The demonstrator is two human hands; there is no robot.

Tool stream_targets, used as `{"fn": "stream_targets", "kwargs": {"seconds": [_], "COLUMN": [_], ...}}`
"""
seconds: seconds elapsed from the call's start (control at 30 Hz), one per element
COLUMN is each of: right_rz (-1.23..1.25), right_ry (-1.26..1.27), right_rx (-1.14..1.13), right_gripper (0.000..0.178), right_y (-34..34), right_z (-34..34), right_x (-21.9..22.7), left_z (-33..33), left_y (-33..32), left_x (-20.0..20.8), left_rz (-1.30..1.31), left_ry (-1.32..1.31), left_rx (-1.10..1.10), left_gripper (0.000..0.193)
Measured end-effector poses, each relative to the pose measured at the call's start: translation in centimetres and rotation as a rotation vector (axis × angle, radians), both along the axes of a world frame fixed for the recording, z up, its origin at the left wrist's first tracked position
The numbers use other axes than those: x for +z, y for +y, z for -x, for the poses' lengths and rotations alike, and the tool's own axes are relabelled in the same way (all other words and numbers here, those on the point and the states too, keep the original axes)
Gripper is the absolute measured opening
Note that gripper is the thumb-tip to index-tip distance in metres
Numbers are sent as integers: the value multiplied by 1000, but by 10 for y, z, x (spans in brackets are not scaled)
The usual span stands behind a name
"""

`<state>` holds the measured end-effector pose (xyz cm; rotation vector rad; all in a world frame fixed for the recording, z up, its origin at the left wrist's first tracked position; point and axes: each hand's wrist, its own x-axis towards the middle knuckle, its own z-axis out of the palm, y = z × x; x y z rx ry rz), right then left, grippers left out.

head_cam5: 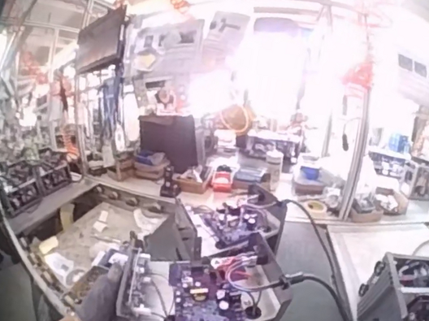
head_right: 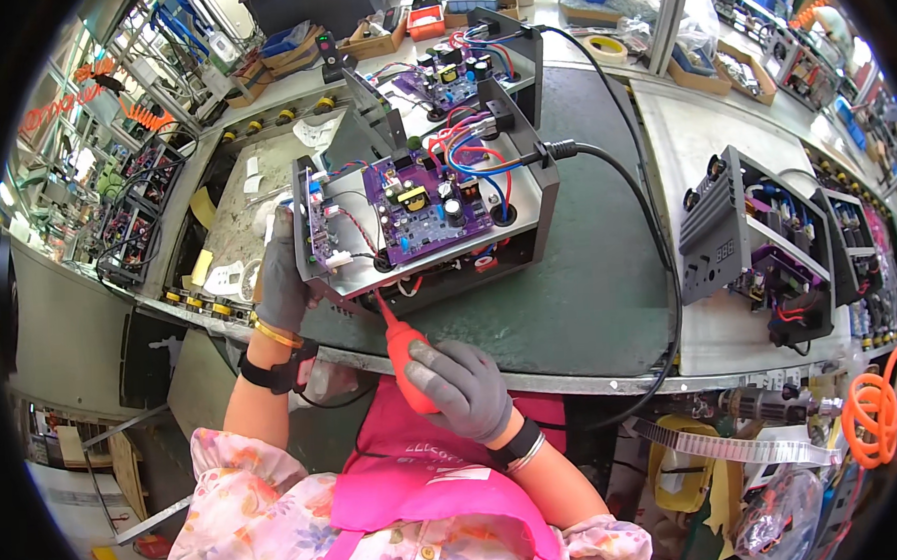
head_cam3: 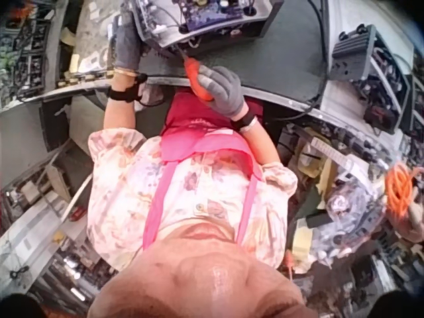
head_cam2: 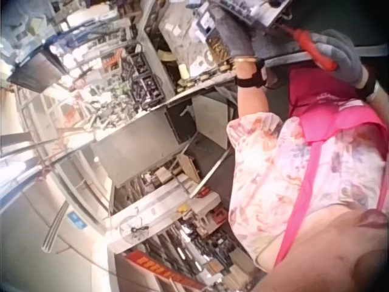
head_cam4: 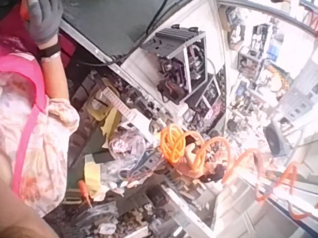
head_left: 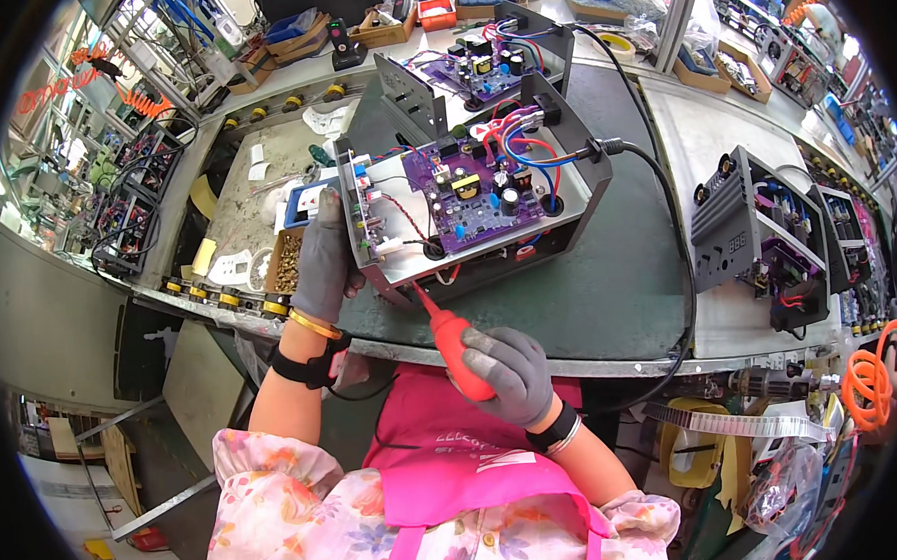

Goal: The person is assembling electronic components into a metal chassis using an air duster and pneumatic screwdriver.

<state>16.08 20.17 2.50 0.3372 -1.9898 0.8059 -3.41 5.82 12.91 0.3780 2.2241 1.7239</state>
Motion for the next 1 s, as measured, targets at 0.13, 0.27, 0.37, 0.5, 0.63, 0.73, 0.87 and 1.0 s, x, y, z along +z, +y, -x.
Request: {"fn": "stream_targets", "kwargs": {"seconds": [0.13, 0.27, 0.37, 0.5, 0.63, 0.73, 0.87, 1.0], "right_rz": [12, 85, 200, 546, 712, 822, 673, 826], "right_ry": [6, -94, -156, 159, 50, 61, -37, -215], "right_rx": [-16, 5, -89, -347, -643, -980, -1420, -1544], "right_gripper": [55, 53, 50, 60, 63, 50, 28, 27], "right_y": [-6, 0, 29, 51, 77, 67, 58, 43], "right_z": [0, -4, -31, -127, -204, -290, -401, -469], "right_x": [1, 19, 41, 64, 65, 76, 74, 75], "left_z": [-6, 3, 15, 22, 121, 177, 226, 168], "left_y": [-2, -10, -1, 6, -57, -86, -59, -29], "left_x": [-2, -4, -15, -17, -86, -130, -154, -90], "left_rz": [49, -48, -130, -373, -651, 196, 347, 384], "left_ry": [311, 57, -53, -33, -380, 661, 1196, 753], "left_rx": [-30, -47, -38, -172, -686, -420, -313, -492], "left_gripper": [59, 57, 56, 52, 71, 66, 68, 49]}}
